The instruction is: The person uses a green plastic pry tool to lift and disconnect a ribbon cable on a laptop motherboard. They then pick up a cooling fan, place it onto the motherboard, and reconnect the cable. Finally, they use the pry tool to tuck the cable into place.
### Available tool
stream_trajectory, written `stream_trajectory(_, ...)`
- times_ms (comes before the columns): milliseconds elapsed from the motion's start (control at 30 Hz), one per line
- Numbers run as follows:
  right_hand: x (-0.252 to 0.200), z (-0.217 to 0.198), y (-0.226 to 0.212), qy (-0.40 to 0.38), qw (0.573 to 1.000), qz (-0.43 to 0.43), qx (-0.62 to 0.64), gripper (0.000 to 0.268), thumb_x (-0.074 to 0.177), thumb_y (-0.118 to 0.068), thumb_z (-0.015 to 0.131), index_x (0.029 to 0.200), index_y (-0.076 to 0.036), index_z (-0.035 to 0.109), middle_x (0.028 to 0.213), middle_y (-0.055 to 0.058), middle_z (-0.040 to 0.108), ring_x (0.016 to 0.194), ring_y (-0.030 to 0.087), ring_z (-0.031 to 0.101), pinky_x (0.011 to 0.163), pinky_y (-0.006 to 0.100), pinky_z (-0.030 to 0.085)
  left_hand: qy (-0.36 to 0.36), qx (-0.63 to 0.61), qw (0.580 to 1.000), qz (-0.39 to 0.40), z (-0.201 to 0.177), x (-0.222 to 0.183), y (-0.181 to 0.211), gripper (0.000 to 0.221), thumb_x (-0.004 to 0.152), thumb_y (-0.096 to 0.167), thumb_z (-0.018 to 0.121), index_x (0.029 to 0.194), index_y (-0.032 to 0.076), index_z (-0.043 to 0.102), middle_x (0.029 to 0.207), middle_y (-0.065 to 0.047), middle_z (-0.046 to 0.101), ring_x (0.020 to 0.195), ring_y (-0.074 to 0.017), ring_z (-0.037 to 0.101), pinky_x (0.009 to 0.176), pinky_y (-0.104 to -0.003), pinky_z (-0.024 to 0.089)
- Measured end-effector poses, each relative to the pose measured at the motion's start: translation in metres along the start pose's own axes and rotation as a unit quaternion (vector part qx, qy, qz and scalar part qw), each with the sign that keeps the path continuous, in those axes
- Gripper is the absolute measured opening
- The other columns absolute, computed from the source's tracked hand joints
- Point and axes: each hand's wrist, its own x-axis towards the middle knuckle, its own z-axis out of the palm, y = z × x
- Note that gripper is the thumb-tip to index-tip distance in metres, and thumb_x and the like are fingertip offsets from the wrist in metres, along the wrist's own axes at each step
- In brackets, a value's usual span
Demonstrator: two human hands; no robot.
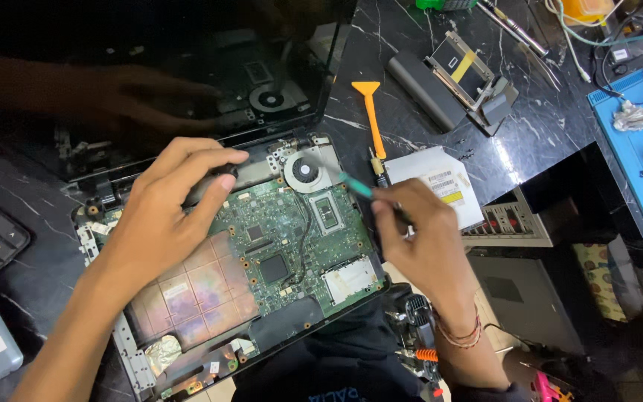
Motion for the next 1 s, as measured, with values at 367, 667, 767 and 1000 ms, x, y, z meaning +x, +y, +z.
stream_trajectory(367,0.001,0.006,0.004,-0.009,1.0,0.004,-0.017,0.018,0.104,-0.008,0.067,0.111,-0.004,0.082,0.096,0.005,0.073,0.07,0.019,0.065,0.066,0.034,0.05,-0.006,0.049,0.995,0.085,0.018,0.006,-0.002,0.028,0.106,0.012,0.068,0.133,0.004,0.074,0.142,-0.015,0.062,0.129,-0.0303,0.067,0.113,-0.05,0.052)
stream_trajectory(667,-0.003,-0.004,0.006,0.005,0.999,0.04,-0.025,0.017,0.104,-0.009,0.067,0.114,-0.005,0.081,0.096,0.004,0.072,0.063,0.016,0.061,0.06,0.032,0.05,-0.058,0.331,0.921,0.197,0.051,0.028,-0.001,0.043,0.095,0.03,0.081,0.136,0.019,0.072,0.131,-0.009,0.063,0.121,-0.0342,0.059,0.096,-0.05,0.055)
stream_trajectory(767,-0.003,-0.006,0.007,0.005,0.998,0.045,-0.036,0.018,0.104,-0.011,0.068,0.114,-0.005,0.081,0.098,0.005,0.074,0.069,0.017,0.065,0.055,0.032,0.05,-0.027,0.421,0.883,0.208,0.061,0.027,0.003,0.046,0.092,0.032,0.082,0.136,0.021,0.073,0.128,-0.008,0.064,0.12,-0.0343,0.062,0.096,-0.047,0.054)
stream_trajectory(1000,0.007,0.0,0.001,-0.003,0.998,-0.008,-0.055,0.02,0.104,-0.009,0.07,0.117,-0.001,0.082,0.106,0.007,0.075,0.055,0.019,0.058,0.057,0.034,0.05,0.021,0.519,0.827,0.214,0.069,0.017,0.016,0.027,0.102,0.015,0.072,0.128,0.017,0.078,0.129,0.001,0.064,0.128,-0.0275,0.063,0.113,-0.05,0.053)
